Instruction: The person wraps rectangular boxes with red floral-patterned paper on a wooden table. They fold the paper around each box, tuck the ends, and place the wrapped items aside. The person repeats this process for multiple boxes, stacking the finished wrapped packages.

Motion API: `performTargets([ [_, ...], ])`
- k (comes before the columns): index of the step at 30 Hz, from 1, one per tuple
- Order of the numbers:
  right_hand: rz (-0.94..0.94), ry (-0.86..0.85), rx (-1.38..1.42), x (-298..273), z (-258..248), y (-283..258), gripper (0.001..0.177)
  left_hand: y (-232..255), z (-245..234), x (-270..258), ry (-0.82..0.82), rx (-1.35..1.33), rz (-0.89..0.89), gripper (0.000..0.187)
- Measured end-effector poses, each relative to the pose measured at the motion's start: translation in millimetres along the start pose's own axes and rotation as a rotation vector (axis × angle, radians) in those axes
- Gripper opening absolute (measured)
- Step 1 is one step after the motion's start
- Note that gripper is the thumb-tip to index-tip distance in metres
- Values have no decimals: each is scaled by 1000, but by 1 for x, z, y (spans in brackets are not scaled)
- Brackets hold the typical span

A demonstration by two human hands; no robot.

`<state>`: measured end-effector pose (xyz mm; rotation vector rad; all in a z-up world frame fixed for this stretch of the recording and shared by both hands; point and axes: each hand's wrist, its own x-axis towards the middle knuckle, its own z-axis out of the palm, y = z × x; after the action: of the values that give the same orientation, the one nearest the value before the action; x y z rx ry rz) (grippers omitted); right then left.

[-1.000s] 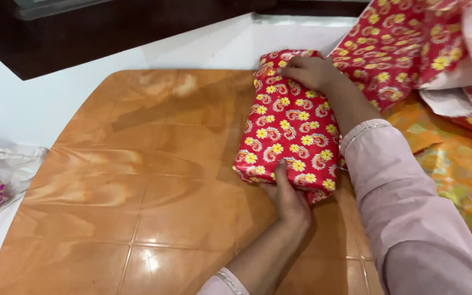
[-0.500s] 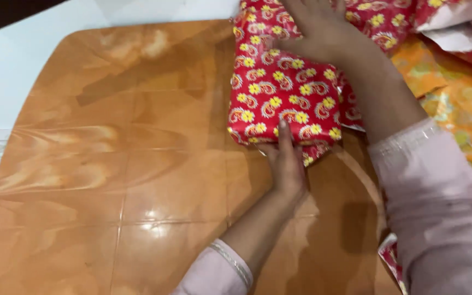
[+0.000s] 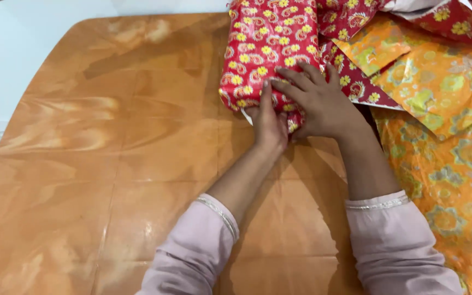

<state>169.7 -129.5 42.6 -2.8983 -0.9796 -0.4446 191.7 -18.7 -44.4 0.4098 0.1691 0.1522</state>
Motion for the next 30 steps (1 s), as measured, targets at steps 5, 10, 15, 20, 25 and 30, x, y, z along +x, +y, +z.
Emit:
performTargets([
  [5,-69,236,-203,-12,27,-9,96,0,-10,10,-46,5,-42,66],
  [10,-112,350,-82,-14,32,-6,83,6,-25,29,-182,20,-164,61],
  [15,-80,339,-85,-9,26,-9,88,38,-41,61,-129,183,-459,82],
  [20,-36,390,-56,-15,26,-17,73,77,-49,58,-68,950,-562,108],
  [25,-19,473,25,-13,30,-17,46,124,-40,18,-87,1614,-45,96],
  [30,25,506,16,-12,35,-20,37,147,-47,-20,-468,1915,1210,74],
])
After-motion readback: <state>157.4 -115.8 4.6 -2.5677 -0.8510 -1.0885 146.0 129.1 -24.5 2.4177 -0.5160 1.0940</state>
